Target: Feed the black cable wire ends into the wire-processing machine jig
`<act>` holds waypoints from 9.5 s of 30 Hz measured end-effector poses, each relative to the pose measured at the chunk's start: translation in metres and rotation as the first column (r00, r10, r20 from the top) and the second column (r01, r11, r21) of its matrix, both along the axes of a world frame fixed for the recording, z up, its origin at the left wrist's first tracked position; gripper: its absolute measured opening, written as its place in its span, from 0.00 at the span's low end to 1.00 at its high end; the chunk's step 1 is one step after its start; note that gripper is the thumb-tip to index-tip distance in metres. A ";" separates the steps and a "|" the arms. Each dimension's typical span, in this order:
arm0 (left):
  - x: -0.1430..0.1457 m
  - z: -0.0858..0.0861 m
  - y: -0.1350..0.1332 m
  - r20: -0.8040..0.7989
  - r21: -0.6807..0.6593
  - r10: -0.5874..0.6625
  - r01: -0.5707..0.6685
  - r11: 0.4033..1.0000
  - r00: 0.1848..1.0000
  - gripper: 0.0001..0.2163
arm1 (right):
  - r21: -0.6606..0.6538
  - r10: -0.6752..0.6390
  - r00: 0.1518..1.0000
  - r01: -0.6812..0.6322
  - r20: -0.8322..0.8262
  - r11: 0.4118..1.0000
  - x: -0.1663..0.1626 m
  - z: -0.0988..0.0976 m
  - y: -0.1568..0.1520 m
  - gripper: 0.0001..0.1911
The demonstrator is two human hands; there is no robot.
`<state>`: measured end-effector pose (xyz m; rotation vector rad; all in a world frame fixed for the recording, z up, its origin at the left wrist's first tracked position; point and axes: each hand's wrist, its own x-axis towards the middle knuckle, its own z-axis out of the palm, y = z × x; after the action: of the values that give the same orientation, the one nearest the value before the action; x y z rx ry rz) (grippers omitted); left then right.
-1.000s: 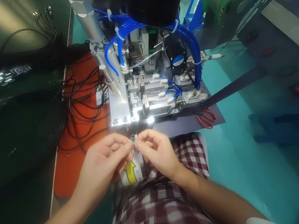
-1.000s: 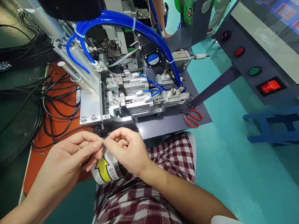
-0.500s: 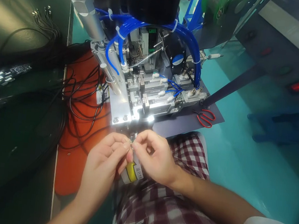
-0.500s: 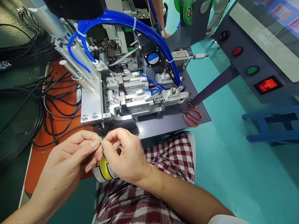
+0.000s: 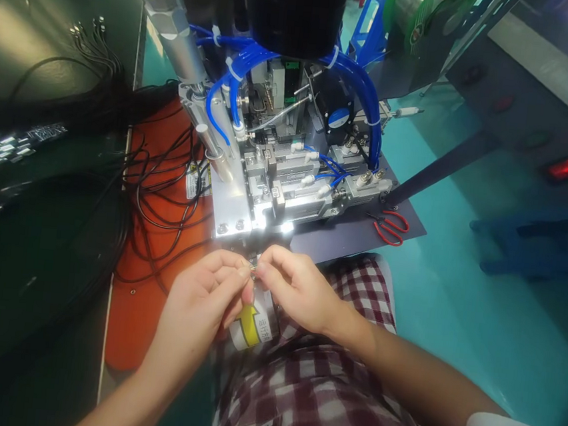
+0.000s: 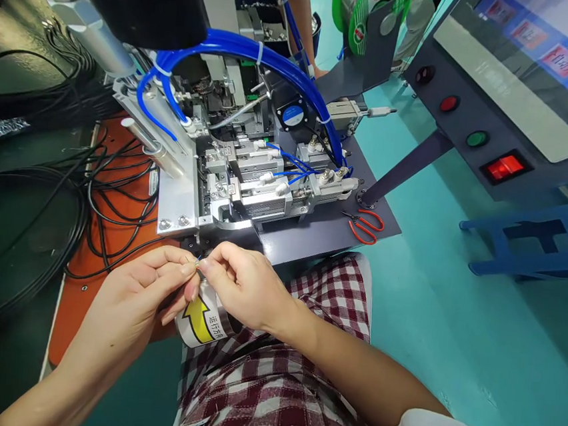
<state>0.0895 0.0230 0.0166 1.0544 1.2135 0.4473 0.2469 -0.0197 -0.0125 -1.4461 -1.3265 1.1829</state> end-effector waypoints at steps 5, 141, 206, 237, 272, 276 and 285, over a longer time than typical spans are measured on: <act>-0.001 -0.001 0.002 -0.035 -0.014 -0.037 0.037 0.999 0.999 0.17 | 0.087 0.025 0.998 -0.030 0.060 0.996 -0.004 0.001 0.001 0.11; -0.027 -0.049 0.027 -0.596 0.789 -0.098 0.604 0.111 0.797 0.14 | -0.086 -0.189 0.967 0.176 -0.169 0.981 0.004 -0.043 0.006 0.06; -0.027 -0.048 0.027 -0.606 0.781 -0.099 0.614 0.113 0.790 0.13 | -0.197 -0.247 0.969 0.244 0.009 0.949 -0.002 -0.023 0.009 0.08; -0.031 -0.054 0.028 -0.611 0.779 -0.104 0.619 0.101 0.785 0.14 | -0.407 -0.273 0.937 0.167 -0.219 0.898 0.005 -0.019 0.018 0.06; -0.028 -0.048 0.028 -0.597 0.792 -0.095 0.604 0.090 0.796 0.11 | -0.421 -0.391 0.881 0.259 -0.266 0.869 -0.006 -0.024 0.020 0.08; -0.030 -0.047 0.028 -0.604 0.786 -0.102 0.612 0.090 0.790 0.11 | -0.560 -0.337 0.834 0.041 -0.437 0.828 0.003 -0.022 0.026 0.13; -0.035 -0.049 0.031 -0.609 0.775 -0.138 0.623 0.110 0.781 0.11 | -0.244 -0.206 0.948 0.146 -0.244 0.959 -0.006 -0.047 0.012 0.15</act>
<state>0.0548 0.0539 -0.0323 2.6829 0.7916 0.5830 0.2406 -0.0081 -0.0596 -1.4667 -0.8817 1.3840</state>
